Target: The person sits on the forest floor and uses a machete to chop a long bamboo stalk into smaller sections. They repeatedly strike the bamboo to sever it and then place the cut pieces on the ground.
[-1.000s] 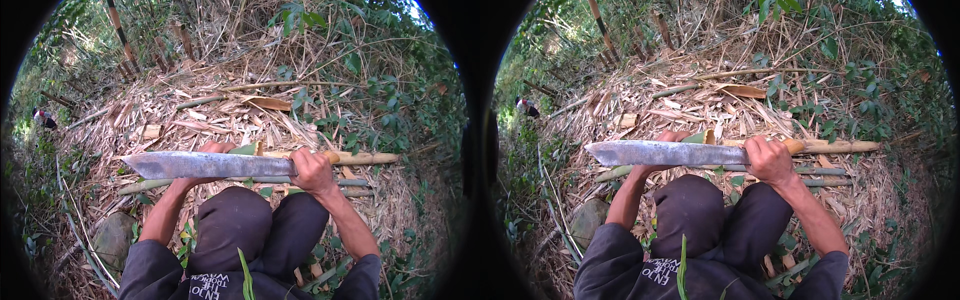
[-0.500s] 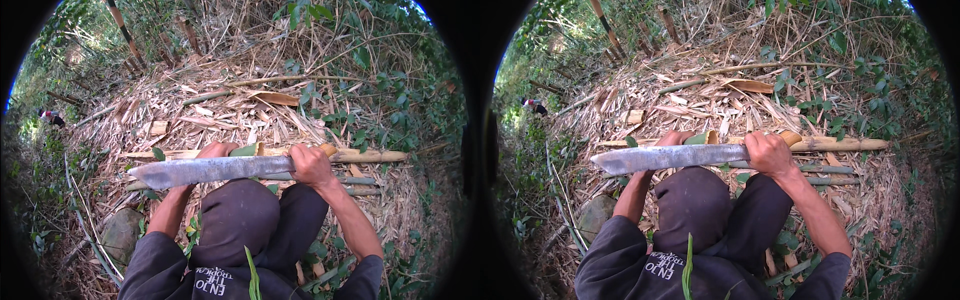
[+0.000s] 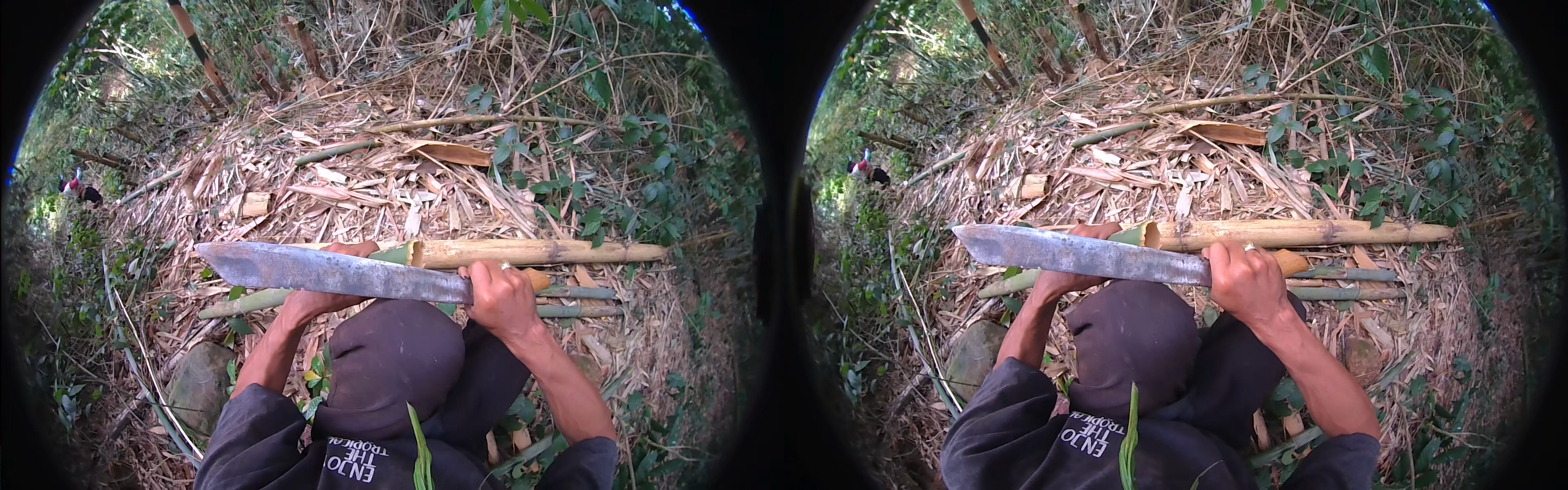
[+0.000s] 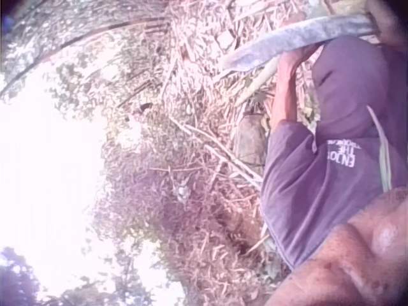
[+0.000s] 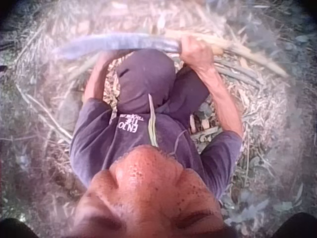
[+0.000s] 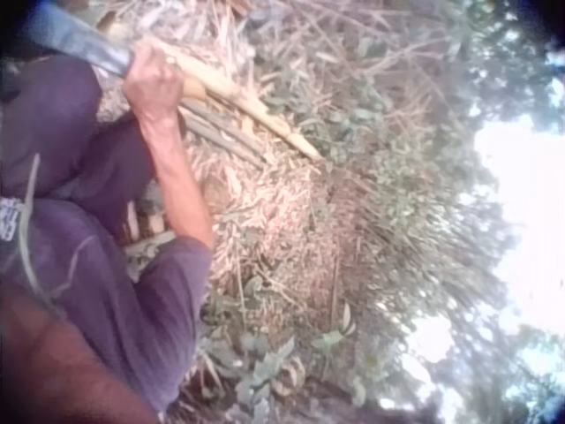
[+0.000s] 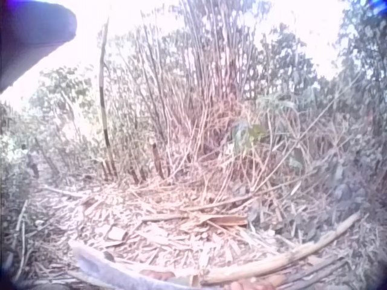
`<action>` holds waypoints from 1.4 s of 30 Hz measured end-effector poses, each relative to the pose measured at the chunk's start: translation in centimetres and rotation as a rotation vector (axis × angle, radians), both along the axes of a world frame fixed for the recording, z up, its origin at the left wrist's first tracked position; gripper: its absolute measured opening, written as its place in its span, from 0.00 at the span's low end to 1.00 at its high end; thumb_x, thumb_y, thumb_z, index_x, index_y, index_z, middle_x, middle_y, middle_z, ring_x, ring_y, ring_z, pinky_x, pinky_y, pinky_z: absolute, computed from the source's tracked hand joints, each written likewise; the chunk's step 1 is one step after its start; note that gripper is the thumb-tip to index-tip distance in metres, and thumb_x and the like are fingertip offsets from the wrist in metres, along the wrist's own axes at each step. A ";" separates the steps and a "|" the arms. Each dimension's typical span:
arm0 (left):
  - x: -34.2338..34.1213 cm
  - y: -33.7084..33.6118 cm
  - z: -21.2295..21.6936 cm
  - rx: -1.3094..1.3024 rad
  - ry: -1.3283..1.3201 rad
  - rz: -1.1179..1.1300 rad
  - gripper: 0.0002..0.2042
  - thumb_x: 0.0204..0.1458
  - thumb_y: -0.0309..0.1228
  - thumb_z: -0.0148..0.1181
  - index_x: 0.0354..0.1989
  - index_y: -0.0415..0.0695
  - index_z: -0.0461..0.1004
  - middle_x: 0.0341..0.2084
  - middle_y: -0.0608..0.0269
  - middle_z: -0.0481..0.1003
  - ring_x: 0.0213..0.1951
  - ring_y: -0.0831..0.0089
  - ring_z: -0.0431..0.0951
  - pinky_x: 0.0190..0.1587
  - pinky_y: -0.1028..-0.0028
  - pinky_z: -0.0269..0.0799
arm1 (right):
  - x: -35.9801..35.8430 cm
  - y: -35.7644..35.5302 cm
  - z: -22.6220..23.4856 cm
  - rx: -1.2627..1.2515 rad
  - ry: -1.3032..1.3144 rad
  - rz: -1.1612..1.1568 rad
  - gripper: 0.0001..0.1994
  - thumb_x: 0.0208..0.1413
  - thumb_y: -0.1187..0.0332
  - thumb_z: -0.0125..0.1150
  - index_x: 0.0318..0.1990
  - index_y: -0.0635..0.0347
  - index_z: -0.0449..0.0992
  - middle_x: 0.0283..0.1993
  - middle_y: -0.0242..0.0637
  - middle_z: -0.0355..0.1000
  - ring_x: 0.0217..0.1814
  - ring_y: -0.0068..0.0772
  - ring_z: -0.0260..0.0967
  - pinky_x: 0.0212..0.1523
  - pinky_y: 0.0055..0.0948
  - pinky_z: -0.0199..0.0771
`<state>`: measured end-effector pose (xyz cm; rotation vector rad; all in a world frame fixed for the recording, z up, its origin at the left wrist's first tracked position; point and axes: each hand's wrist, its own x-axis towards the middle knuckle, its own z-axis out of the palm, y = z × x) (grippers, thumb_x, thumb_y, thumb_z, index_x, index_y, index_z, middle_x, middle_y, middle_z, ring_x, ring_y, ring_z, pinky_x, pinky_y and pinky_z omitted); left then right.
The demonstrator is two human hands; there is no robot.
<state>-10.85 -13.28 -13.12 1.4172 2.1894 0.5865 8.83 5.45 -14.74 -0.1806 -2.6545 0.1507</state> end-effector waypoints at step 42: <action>-2.4 -4.6 1.9 0.284 -0.062 0.092 0.16 0.41 0.41 0.65 0.27 0.39 0.74 0.18 0.54 0.73 0.22 0.63 0.76 0.26 0.67 0.68 | -2.0 3.4 -0.5 -0.150 -0.002 0.216 0.09 0.35 0.73 0.65 0.26 0.57 0.70 0.20 0.36 0.65 0.16 0.39 0.66 0.20 0.35 0.67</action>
